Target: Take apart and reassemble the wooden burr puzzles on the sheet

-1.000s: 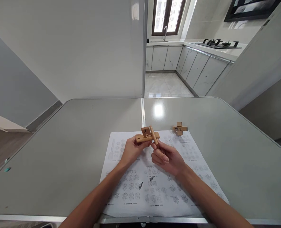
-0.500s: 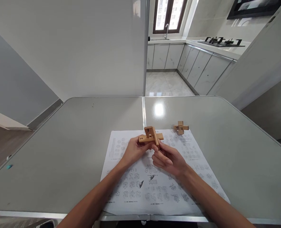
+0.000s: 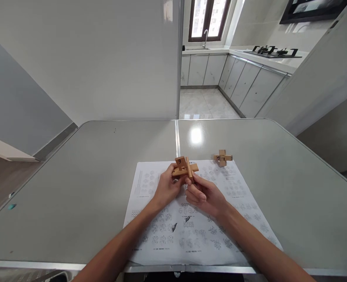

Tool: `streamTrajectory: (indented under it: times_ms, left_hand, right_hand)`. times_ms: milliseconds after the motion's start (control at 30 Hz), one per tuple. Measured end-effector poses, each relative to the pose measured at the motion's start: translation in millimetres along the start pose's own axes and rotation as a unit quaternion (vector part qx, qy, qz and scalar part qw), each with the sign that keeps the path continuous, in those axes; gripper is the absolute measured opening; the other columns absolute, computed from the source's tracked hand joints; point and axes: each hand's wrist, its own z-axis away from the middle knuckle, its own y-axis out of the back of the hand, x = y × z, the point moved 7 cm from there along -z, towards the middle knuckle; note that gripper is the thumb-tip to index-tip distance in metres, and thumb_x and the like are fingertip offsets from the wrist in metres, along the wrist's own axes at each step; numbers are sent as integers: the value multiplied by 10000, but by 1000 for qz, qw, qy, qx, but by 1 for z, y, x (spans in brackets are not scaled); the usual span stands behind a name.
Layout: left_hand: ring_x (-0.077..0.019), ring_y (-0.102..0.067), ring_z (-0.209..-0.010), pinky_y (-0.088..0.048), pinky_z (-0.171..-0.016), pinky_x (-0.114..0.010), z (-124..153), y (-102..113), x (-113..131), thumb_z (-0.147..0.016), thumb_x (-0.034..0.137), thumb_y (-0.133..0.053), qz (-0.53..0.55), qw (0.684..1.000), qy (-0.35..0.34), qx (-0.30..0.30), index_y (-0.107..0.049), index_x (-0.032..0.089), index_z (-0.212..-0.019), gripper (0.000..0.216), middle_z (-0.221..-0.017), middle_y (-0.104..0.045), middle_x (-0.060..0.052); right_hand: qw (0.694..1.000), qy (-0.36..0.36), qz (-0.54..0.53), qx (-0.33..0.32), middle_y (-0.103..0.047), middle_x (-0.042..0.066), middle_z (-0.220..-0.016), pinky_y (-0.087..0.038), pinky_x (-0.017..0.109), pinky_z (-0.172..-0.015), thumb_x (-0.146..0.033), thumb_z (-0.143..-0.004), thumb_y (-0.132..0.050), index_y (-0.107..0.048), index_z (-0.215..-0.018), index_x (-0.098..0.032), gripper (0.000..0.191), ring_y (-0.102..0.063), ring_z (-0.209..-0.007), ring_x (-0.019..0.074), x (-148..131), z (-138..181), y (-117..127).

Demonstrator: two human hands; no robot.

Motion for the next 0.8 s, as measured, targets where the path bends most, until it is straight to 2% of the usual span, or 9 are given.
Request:
streamTrajectory:
  times_ms: [167, 300, 467, 700, 800]
  left_hand:
    - [-230, -705, -891, -552, -772, -309, 0, 0, -1, -902, 372, -734, -34, 999, -18, -5, -654, 218, -1106, 268, -955, -752, -39]
    - [-224, -704, -879, -548, -778, -316, 0, -1, -4, -924, 370, -706, -27, 1000, -7, -11, -625, 222, -1125, 262, -981, -747, -41]
    - [-244, -728, -967, -563, -868, -370, 1, -2, -3, -916, 292, -717, -20, 1000, -5, -5, -504, 232, -1350, 487, -1109, -740, -85]
    - [-208, -726, -923, -573, -843, -355, 2, -7, -4, -937, 257, -690, -1, 999, -17, -42, -359, 267, -1446, 607, -1121, -687, -72]
    - [-216, -721, -969, -571, -900, -384, 4, -9, -2, -926, 225, -698, -7, 998, -33, -60, -311, 267, -1493, 688, -1140, -687, -79]
  right_hand:
    - [1000, -7, -1, 0, -350, -92, -448, -270, 227, -460, -417, -1022, -622, -655, -849, -174, 300, -189, -440, 107, 4, -2, 3]
    - [1000, -7, 1, -5, -345, -94, -435, -276, 222, -468, -417, -1034, -596, -638, -838, -183, 308, -188, -432, 106, 3, -1, 3]
    - [1000, -8, -9, -28, -327, -104, -419, -263, 224, -459, -415, -1018, -624, -625, -824, -186, 300, -165, -427, 105, 3, -1, 1]
    - [998, -30, -10, -50, -320, -114, -384, -253, 233, -454, -439, -1024, -629, -605, -805, -197, 328, -153, -398, 103, 8, -1, -3]
    - [998, -29, -14, -53, -320, -116, -381, -258, 233, -458, -441, -1019, -645, -606, -800, -194, 332, -155, -398, 101, 7, 0, -4]
